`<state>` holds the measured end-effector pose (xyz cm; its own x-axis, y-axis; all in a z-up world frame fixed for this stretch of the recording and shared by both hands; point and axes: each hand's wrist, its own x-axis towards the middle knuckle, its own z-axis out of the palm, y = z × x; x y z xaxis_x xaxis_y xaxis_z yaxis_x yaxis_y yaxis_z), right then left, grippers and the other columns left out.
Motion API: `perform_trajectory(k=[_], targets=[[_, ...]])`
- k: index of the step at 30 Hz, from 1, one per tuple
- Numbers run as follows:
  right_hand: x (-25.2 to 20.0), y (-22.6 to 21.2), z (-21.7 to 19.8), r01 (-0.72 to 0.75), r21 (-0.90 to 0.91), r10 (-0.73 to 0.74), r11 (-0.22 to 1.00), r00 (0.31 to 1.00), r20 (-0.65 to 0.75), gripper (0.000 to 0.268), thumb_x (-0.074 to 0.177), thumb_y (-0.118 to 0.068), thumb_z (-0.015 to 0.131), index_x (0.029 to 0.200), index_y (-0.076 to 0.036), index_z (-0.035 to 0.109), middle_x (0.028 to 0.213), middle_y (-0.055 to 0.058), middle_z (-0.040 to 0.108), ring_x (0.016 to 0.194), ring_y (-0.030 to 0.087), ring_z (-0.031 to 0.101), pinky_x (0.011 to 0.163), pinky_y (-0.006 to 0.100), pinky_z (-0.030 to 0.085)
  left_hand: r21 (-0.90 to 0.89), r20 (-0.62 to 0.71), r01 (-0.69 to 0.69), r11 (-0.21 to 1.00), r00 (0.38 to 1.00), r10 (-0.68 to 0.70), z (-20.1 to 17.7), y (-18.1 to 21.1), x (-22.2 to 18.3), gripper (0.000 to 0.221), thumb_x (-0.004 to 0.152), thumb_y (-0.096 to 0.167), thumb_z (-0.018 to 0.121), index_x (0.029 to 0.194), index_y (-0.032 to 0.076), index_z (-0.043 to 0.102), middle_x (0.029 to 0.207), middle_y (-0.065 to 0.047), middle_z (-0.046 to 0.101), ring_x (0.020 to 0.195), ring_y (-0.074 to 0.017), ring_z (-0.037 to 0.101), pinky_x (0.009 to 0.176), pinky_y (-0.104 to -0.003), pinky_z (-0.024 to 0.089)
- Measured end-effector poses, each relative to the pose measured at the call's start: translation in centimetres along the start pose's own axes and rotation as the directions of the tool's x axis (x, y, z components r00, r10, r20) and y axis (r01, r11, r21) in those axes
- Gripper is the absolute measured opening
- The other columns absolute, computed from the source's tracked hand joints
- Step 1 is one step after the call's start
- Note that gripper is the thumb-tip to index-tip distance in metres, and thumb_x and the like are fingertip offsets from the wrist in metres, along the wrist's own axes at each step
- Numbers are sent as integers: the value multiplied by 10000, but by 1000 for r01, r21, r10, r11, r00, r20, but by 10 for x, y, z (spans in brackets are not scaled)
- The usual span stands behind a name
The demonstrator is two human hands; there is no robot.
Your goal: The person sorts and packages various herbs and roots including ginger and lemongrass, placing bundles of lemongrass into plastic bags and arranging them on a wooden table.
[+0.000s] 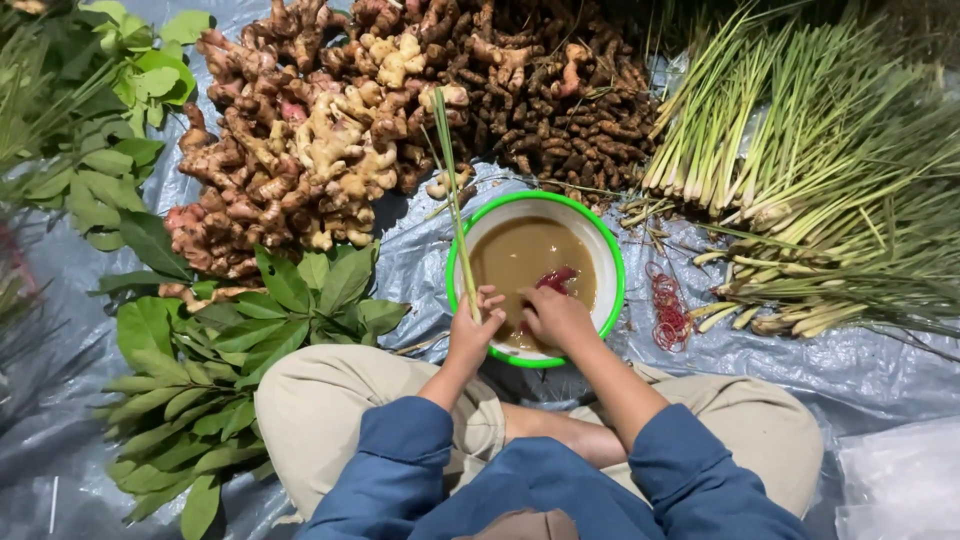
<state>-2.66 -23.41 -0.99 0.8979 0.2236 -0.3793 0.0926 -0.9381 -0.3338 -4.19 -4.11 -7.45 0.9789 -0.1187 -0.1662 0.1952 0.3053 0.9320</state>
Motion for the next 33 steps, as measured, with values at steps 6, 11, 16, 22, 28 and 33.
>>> perform_trajectory(k=[6,11,16,22,28,33], targets=[[-11,-8,-22,-16,-350,-20,937,995,-99,523,907,-133,620,1380,-353,602,1311,16,634,1163,269,603,898,380,439,93,-18,44,995,999,-42,9,18,-1,292,921,73,705,905,115,417,1209,-89,667,1065,-200,707,952,-355,566],[10,16,5,-33,-361,-25,932,988,-153,192,803,-379,720,923,-238,767,991,-3,716,1038,208,549,867,372,371,190,-42,58,980,998,-50,8,15,2,157,951,152,705,984,77,571,997,-100,749,901,-175,749,880,-338,582],[15,35,27,-35,171,48,985,996,-70,245,771,-357,761,874,-136,738,1077,47,669,1077,267,569,883,382,402,281,-39,38,959,999,-29,7,22,2,208,919,177,734,1102,94,682,920,-77,775,913,-152,750,887,-329,566],[8,39,20,-29,599,184,800,962,-200,259,712,-97,741,938,-42,628,1159,130,726,1071,383,676,849,444,528,260,-32,17,966,999,-9,14,36,-4,157,912,141,727,1041,71,670,959,-103,765,907,-182,744,874,-342,571],[-10,2,-12,-55,-6,55,998,998,-24,642,830,-204,785,1409,-182,509,1330,142,587,1237,372,627,1022,484,541,189,-59,21,982,998,-10,13,27,-3,132,911,90,714,905,66,584,1053,-143,747,912,-209,747,864,-352,581],[-1,15,21,-48,-136,53,990,998,34,270,807,-237,778,1042,-103,768,1054,158,722,1051,358,718,936,422,590,136,-13,-3,991,1000,5,8,20,0,240,938,76,694,857,89,469,1091,-148,717,900,-224,753,844,-346,606]])
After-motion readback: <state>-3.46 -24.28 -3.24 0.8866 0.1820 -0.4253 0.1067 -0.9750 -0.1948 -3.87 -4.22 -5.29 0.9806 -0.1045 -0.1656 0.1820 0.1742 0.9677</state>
